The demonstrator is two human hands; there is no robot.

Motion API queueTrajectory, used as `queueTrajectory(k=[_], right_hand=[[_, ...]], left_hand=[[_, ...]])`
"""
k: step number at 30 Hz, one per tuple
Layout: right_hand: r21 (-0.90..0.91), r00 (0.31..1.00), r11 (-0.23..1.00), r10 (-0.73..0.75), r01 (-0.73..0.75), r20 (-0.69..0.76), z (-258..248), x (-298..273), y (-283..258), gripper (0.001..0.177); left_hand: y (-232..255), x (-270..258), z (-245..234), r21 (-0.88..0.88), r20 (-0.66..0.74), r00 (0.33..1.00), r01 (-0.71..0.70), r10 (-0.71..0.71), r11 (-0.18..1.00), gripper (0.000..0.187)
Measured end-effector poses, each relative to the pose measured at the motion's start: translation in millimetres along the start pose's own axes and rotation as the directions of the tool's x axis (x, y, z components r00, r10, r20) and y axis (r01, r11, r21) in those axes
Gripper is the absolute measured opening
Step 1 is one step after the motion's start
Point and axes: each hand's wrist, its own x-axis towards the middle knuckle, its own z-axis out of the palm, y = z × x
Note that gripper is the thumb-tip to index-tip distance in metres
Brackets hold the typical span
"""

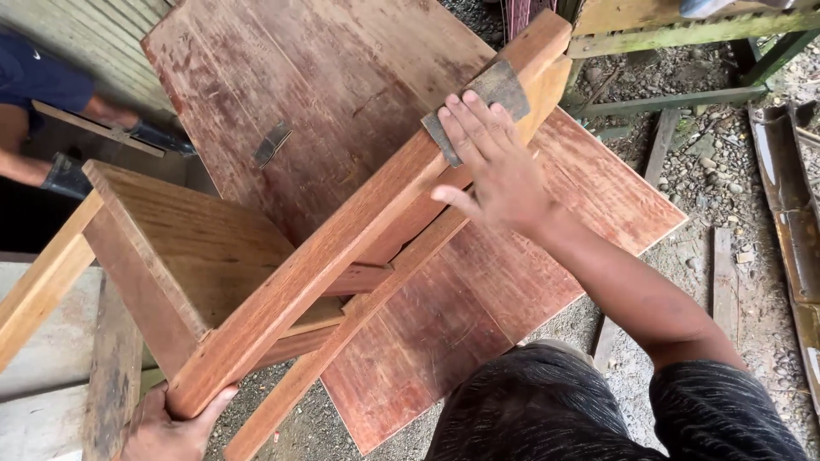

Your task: Sanding the legs and frame of a wooden chair using sandpaper to smooth the surface.

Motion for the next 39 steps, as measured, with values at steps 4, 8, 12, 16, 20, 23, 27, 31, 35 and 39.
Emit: queueTrajectory(k=[4, 8, 12, 16, 20, 23, 27, 31, 35, 39], right_hand=[[0.02, 0.933, 0.989, 0.143, -0.145, -0.33, -11.4, 29.6, 40.6, 0.077], [0.231, 0.892, 0.965, 0.21, -0.124, -0.4, 36.6, 12.6, 20.0, 0.087], [0.528, 0.869, 0.836, 0.367, -0.152, -0.331, 11.9, 23.4, 14.9, 0.091], [0.489, 0.755, 0.859, 0.422, -0.154, -0.502, 48.3, 20.8, 20.0, 0.095], [0.578, 0.845, 0.813, 0.358, -0.073, -0.398, 41.7, 10.9, 10.2, 0.082], [0.647, 0.766, 0.755, 0.479, -0.109, -0.43, 53.0, 20.0, 17.0, 0.086], [0.619, 0.835, 0.781, 0.39, -0.076, -0.389, 54.5, 8.9, -27.3, 0.094], [0.638, 0.695, 0.756, 0.538, -0.147, -0.478, 79.4, 20.0, 45.4, 0.074], [0.586, 0.812, 0.81, 0.352, -0.016, -0.465, 63.2, 0.2, -29.1, 0.085], [0.585, 0.916, 0.811, 0.248, -0.018, -0.316, 45.2, -15.0, -25.2, 0.093]], left_hand=[[9.5, -1.7, -15.1, -0.041, 0.077, 0.996, 0.046, -0.043, 0.998, 0.077], [-0.9, 2.6, 4.5, -0.144, 0.01, 1.0, -0.005, 0.006, 0.99, 0.073], [-5.4, 0.7, 6.0, -0.196, -0.052, 0.997, -0.064, 0.054, 0.979, 0.072], [1.8, 2.1, -6.6, -0.095, 0.022, 0.999, -0.027, 0.029, 0.995, 0.073], [-2.6, 6.4, 5.2, -0.12, 0.02, 1.0, -0.019, 0.022, 0.993, 0.073], [-15.1, 1.7, 11.0, -0.06, -0.052, 0.993, -0.106, 0.103, 0.993, 0.078], [-22.4, 2.9, 21.7, -0.085, -0.11, 0.985, -0.143, 0.134, 0.986, 0.08], [-9.1, 5.7, -0.8, 0.005, 0.16, 0.987, 0.033, -0.033, 0.999, 0.087], [-16.9, 2.3, 11.7, 0.079, -0.151, 0.974, -0.157, 0.168, 0.984, 0.081], [-19.5, -1.3, 15.5, 0.116, -0.155, 0.971, -0.165, 0.182, 0.98, 0.089]])
